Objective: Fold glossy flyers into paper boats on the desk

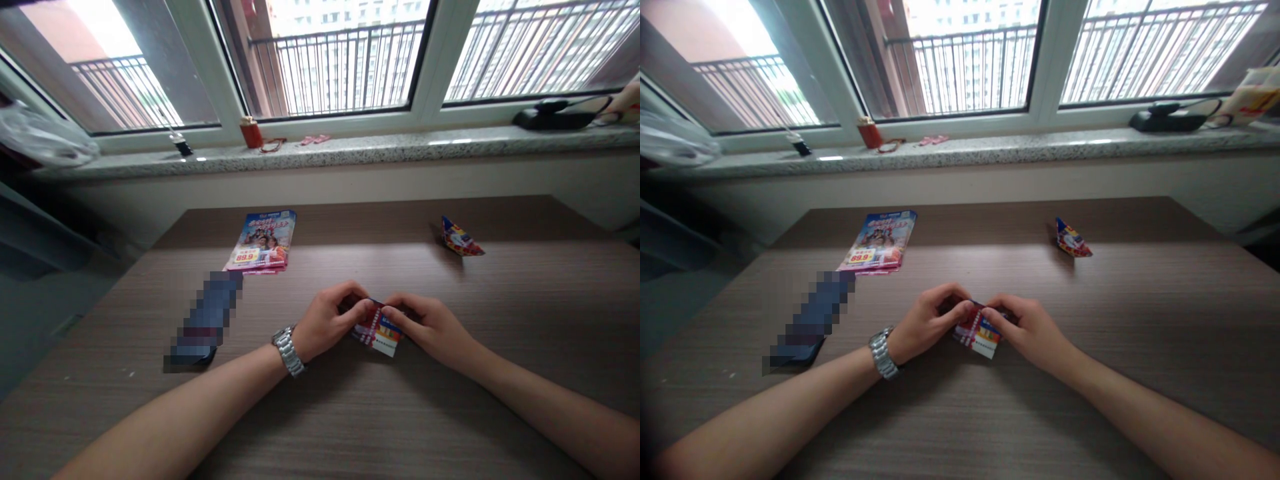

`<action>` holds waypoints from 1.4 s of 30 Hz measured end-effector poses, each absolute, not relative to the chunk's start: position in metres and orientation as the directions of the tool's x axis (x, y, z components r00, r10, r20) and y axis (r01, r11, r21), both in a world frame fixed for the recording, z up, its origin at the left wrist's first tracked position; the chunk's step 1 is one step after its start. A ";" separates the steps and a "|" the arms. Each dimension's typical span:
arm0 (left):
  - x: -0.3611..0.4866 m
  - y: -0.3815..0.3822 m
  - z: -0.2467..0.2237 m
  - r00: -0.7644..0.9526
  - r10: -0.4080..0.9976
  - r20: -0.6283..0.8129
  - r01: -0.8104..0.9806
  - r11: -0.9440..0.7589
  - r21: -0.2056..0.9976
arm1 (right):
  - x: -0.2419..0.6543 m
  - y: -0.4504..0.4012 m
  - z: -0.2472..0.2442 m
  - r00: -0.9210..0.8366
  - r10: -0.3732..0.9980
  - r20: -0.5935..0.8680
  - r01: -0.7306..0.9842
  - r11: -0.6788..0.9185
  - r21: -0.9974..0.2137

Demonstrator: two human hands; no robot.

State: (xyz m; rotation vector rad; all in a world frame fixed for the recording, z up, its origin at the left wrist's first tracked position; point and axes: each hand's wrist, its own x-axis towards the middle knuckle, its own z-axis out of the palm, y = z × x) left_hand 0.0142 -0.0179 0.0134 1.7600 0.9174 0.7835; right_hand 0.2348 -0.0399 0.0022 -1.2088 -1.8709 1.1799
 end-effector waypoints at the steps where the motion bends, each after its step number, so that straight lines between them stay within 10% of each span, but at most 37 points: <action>1: 0.015 -0.018 0.014 0.506 0.856 0.107 0.239 -0.259 0.936 | 0.235 -0.040 0.002 -0.384 0.923 0.024 0.379 0.181 -0.908; 42: 0.011 -0.015 0.012 0.419 0.904 0.087 0.310 -0.232 0.922 | 0.238 -0.036 0.000 -0.221 0.975 -0.025 0.226 0.027 -0.974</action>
